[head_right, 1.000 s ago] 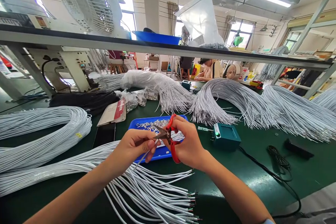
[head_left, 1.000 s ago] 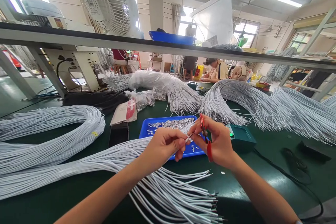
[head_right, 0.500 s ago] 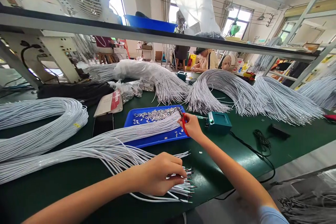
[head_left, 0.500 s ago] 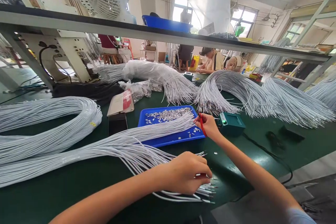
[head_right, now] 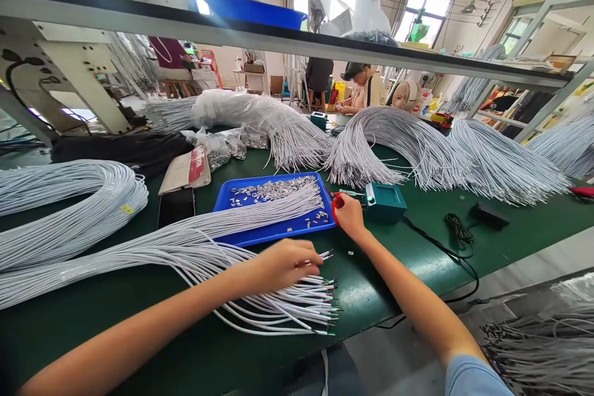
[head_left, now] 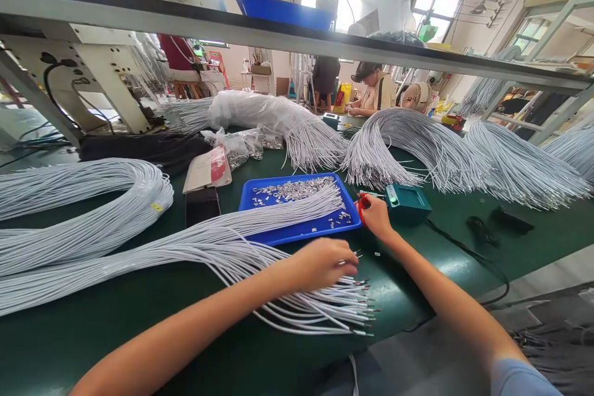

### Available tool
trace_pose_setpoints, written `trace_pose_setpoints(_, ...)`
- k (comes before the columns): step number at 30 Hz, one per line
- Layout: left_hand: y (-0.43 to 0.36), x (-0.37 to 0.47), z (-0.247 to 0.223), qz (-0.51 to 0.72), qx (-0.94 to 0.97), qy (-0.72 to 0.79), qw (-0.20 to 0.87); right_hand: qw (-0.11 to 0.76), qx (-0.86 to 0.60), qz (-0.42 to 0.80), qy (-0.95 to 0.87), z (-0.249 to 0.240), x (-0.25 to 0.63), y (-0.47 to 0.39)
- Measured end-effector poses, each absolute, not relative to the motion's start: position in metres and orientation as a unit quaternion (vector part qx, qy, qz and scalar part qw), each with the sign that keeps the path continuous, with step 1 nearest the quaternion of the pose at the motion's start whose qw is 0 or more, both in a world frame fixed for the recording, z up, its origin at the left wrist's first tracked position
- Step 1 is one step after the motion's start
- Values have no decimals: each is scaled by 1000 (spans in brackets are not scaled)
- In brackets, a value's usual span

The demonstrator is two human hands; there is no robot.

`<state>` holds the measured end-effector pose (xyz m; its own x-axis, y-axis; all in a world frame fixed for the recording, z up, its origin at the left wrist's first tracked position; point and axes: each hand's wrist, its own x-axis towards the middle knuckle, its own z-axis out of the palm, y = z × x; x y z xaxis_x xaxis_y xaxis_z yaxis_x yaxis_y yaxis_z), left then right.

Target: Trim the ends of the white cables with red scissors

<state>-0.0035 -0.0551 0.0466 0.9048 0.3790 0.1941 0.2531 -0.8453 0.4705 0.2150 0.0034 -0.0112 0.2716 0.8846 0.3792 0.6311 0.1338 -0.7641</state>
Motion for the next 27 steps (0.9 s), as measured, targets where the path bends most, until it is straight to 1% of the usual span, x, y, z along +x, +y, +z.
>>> trace_pose_setpoints(2, -33, -11, 54, 85, 951, 273, 120, 492, -640, 137, -574, -10, 219, 4)
trace_pose_setpoints(4, -14, -21, 58, -14, 931, 364, -18, 513, -632, 144, -563, -10, 221, 5)
trace_pose_setpoints(6, 1, -30, 58, -60, 914, 397, -59, 531, -621, 151, -557, -11, 219, 4)
trace_pose_setpoints(11, 9, -36, 53, -96, 899, 422, -75, 558, -597, 164, -553, -14, 214, 0)
trace_pose_setpoints(19, 12, -29, 47, -98, 895, 430, -65, 563, -592, 186, -546, -17, 211, -3)
trace_pose_setpoints(25, 23, -40, 55, -57, 890, 451, -36, 579, -586, 191, -533, -16, 209, -2)
trace_pose_setpoints(27, 24, -39, 57, -15, 890, 455, 0, 588, -586, 187, -525, -16, 210, -1)
